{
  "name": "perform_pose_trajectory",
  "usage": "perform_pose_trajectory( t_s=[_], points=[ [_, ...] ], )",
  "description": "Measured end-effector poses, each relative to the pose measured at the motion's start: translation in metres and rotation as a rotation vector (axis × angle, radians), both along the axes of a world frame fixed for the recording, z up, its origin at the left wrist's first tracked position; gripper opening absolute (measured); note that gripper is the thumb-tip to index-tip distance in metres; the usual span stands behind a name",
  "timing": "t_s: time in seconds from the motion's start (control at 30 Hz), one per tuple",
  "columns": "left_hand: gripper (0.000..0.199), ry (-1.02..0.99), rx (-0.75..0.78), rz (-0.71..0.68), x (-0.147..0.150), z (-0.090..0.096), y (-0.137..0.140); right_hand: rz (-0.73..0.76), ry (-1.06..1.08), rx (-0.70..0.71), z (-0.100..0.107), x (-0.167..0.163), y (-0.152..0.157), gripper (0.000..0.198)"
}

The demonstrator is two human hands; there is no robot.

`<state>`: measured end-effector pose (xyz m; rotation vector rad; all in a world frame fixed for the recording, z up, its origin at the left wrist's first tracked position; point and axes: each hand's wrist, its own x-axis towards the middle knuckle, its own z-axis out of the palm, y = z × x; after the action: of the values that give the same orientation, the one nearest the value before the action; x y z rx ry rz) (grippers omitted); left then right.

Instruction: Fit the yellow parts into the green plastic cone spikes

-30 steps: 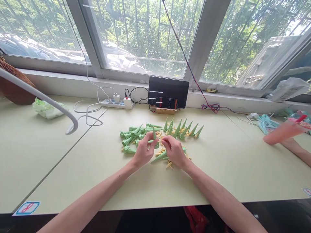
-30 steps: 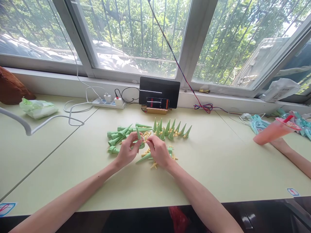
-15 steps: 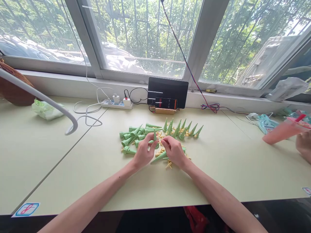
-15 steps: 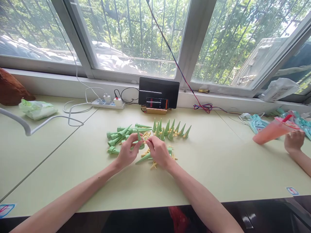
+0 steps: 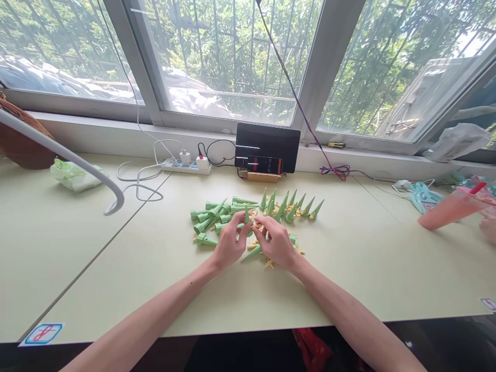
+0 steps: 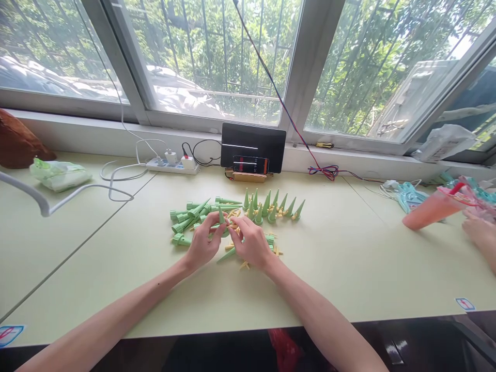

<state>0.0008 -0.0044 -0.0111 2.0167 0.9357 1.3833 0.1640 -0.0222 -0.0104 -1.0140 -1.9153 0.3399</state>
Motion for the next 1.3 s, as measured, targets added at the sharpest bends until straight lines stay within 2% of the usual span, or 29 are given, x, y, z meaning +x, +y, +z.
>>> perform_pose_trajectory(
  t_s=[0.7, 1.3],
  points=[
    [0.020, 0.022, 0.060, 0.045, -0.0011, -0.0020, -0.0004, 0.033, -0.021, -0.030, 0.0019, 0.0016, 0.0001, 0.032],
    [0.019, 0.010, 0.127, 0.056, -0.0019, -0.0043, 0.0011, 0.050, -0.016, -0.052, 0.0003, 0.0032, 0.0028, 0.019]
  ],
)
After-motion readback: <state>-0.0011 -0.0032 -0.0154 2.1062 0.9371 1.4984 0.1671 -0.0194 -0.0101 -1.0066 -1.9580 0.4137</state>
